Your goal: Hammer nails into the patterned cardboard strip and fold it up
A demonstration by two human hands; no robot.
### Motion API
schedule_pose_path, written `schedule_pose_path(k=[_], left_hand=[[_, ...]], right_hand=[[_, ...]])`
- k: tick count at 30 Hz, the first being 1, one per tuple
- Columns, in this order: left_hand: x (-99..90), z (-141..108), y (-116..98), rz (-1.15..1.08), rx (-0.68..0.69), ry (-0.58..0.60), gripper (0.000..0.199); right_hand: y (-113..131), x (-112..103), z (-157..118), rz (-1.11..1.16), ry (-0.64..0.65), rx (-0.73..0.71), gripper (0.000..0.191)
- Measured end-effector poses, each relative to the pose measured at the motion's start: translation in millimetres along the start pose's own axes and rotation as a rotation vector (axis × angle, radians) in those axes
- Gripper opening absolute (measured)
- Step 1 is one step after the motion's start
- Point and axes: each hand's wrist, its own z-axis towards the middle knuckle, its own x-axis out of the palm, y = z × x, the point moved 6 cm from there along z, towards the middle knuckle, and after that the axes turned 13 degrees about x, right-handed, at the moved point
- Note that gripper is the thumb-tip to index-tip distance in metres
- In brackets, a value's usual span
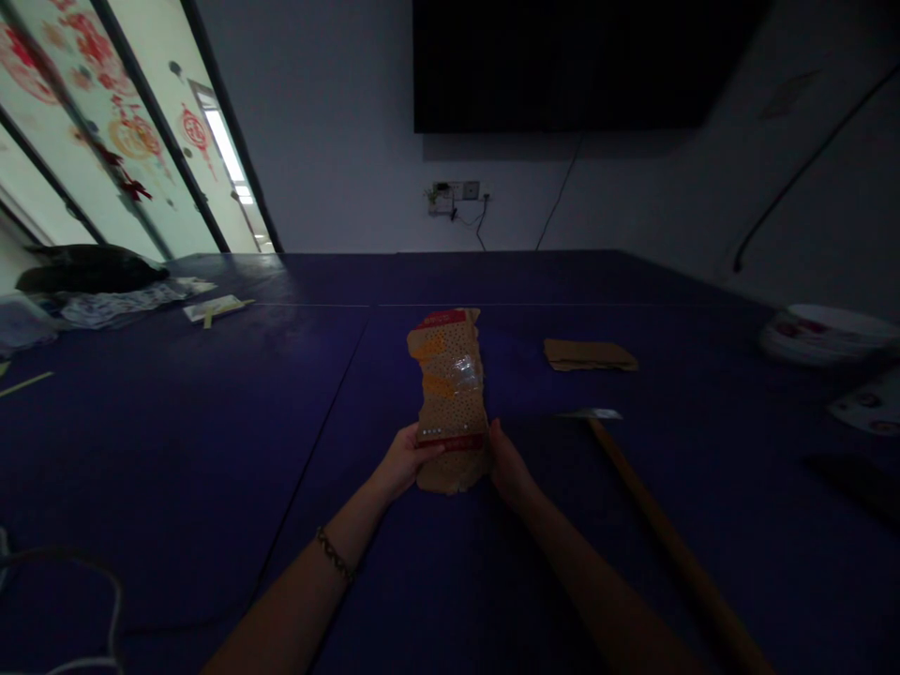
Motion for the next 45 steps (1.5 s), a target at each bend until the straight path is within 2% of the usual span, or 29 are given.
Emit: schedule_pose_path(k=[6, 12, 15, 22, 29, 39, 45], left_hand=[[0.5, -0.5, 1.0, -0.031, -0.037, 0.018, 0.041], [0.9, -0.7, 0.7, -0.033, -0.056, 0.026, 0.042], [1.4, -0.9, 2.5, -0.048, -0.078, 0.045, 0.043], [0.6, -1.0, 3.5, -0.049, -0.092, 0.051, 0.043], [1.9, -2.3, 3.1, -0.049, -0.104, 0.052, 0.042], [1.9, -2.0, 3.6, -0.052, -0.109, 0.071, 0.042], [1.6, -1.6, 4.1, -0.049, -0.111, 0.061, 0.042]], right_hand=[[3.0, 5.0, -2.5, 0.001, 0.038, 0.024, 0.046], [13.3, 4.0, -7.8, -0.014, -0.066, 0.057, 0.054], [13.6, 2.7, -10.6, -0.064, -0.108, 0.057, 0.048], [19.9, 9.5, -19.0, -0.059, -0.106, -0.013, 0.035], [19.0, 6.1, -17.2, -0.069, -0.143, -0.027, 0.031], [13.8, -0.2, -11.8, -0.061, -0.127, -0.048, 0.022], [14.3, 0.3, -13.5, -0.1, -0.129, -0.052, 0.025]])
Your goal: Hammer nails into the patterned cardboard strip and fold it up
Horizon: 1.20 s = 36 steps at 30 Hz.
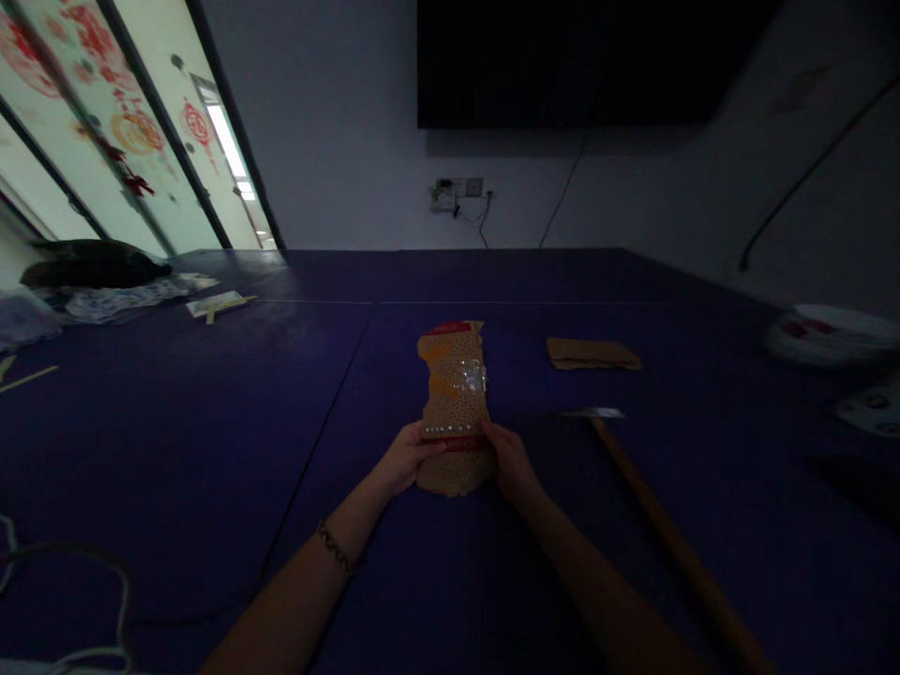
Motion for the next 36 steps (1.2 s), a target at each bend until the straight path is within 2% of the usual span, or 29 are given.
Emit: schedule_pose_path(k=[14, 22, 30, 36], left_hand=[[-0.7, 0.2, -0.2, -0.003, 0.007, -0.017, 0.044], [-5.7, 3.7, -4.7, -0.002, 0.09, -0.061, 0.041], [-6.3, 4.1, -5.2, -0.015, 0.102, -0.077, 0.04], [-3.5, 3.4, -6.7, -0.023, 0.092, -0.074, 0.039]], right_hand=[[0.0, 0.6, -0.4, 0.018, -0.009, 0.013, 0.026], [5.6, 2.8, -4.9, 0.067, -0.069, 0.019, 0.027], [6.7, -5.4, -0.1, -0.013, -0.077, -0.09, 0.021], [7.4, -6.7, -1.1, -0.053, -0.085, -0.106, 0.024]])
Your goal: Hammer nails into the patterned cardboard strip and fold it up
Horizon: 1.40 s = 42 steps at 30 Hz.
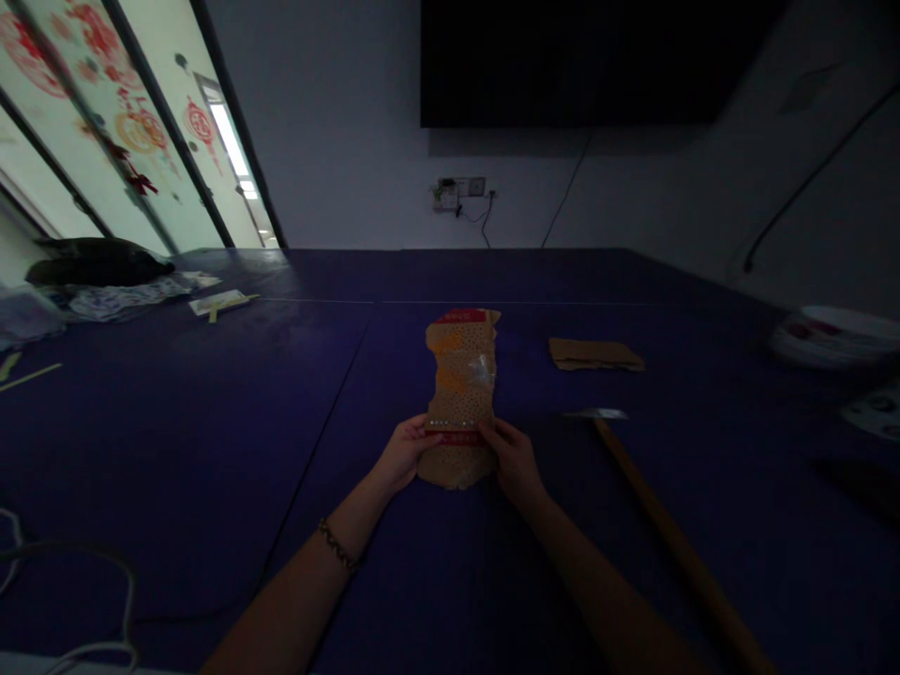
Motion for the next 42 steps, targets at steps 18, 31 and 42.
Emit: schedule_pose_path(k=[18, 31, 42], left_hand=[[-1.9, 1.6, 1.4, -0.027, -0.013, 0.0, 0.035], [-1.7, 2.1, 2.3, -0.038, 0.001, 0.018, 0.037], [0.4, 0.1, -0.1, -0.019, 0.004, -0.007, 0.037]], right_hand=[[-5.7, 0.6, 3.0, 0.041, 0.026, 0.046, 0.023], [-5.6, 1.5, 2.3, 0.095, 0.009, 0.08, 0.023], [-6.8, 2.4, 3.4, 0.108, 0.057, 0.073, 0.021]])
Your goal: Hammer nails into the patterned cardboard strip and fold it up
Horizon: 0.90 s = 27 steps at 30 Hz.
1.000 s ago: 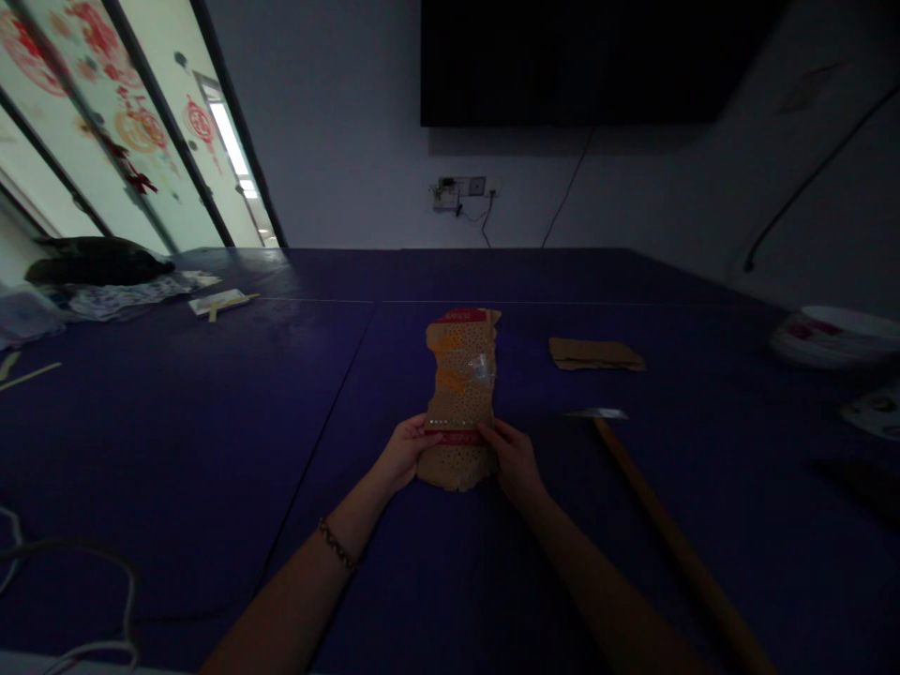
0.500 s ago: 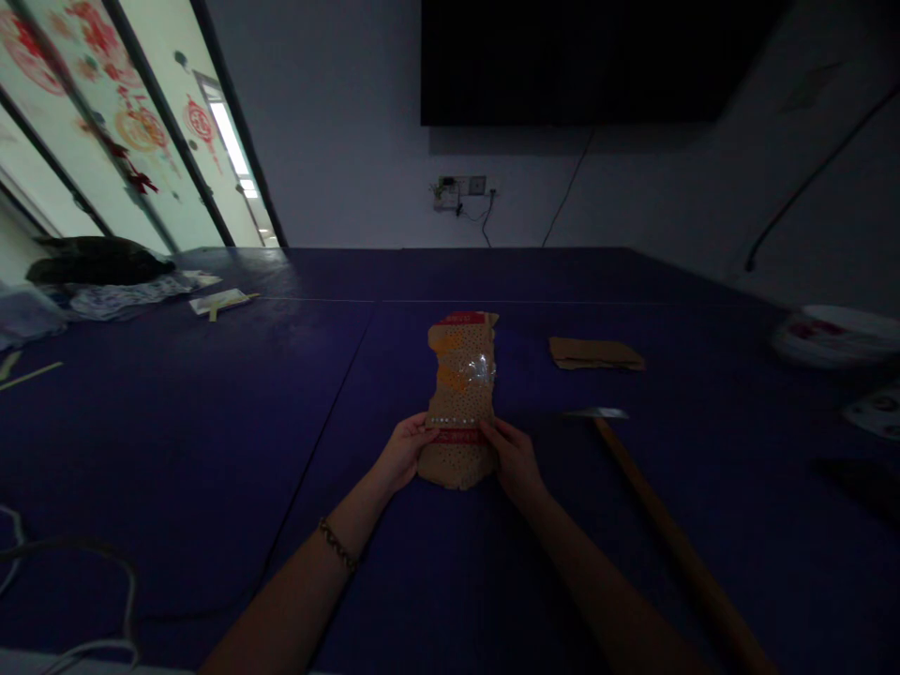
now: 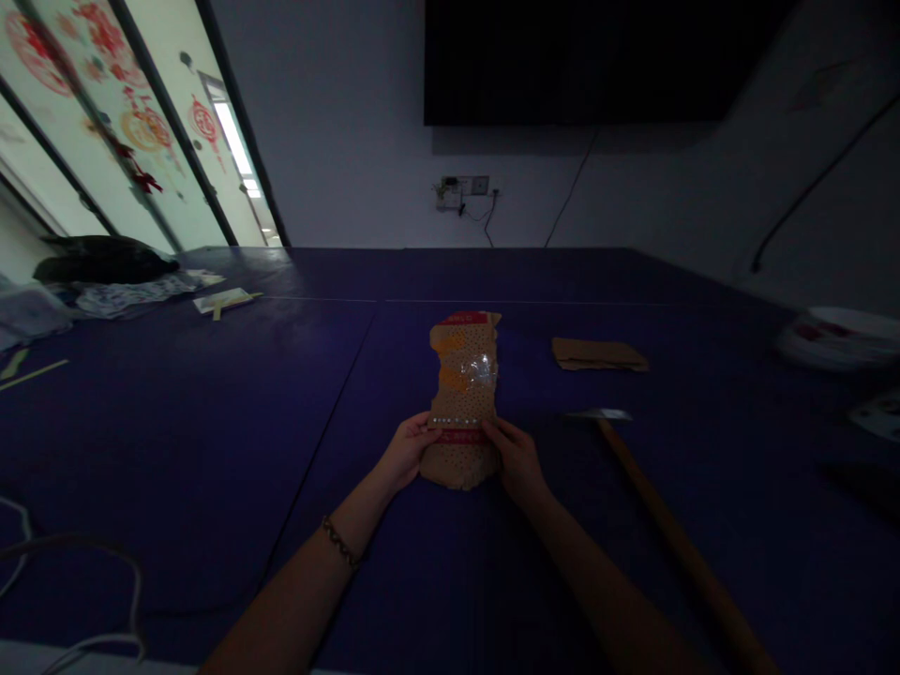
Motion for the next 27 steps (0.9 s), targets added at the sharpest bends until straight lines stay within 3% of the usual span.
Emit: schedule_pose_path(k=[27], left_hand=[[-3.0, 0.8, 1.8, 0.045, 0.004, -0.035, 0.037]], right_hand=[[-1.8, -2.2, 2.3, -0.053, 0.004, -0.006, 0.026]])
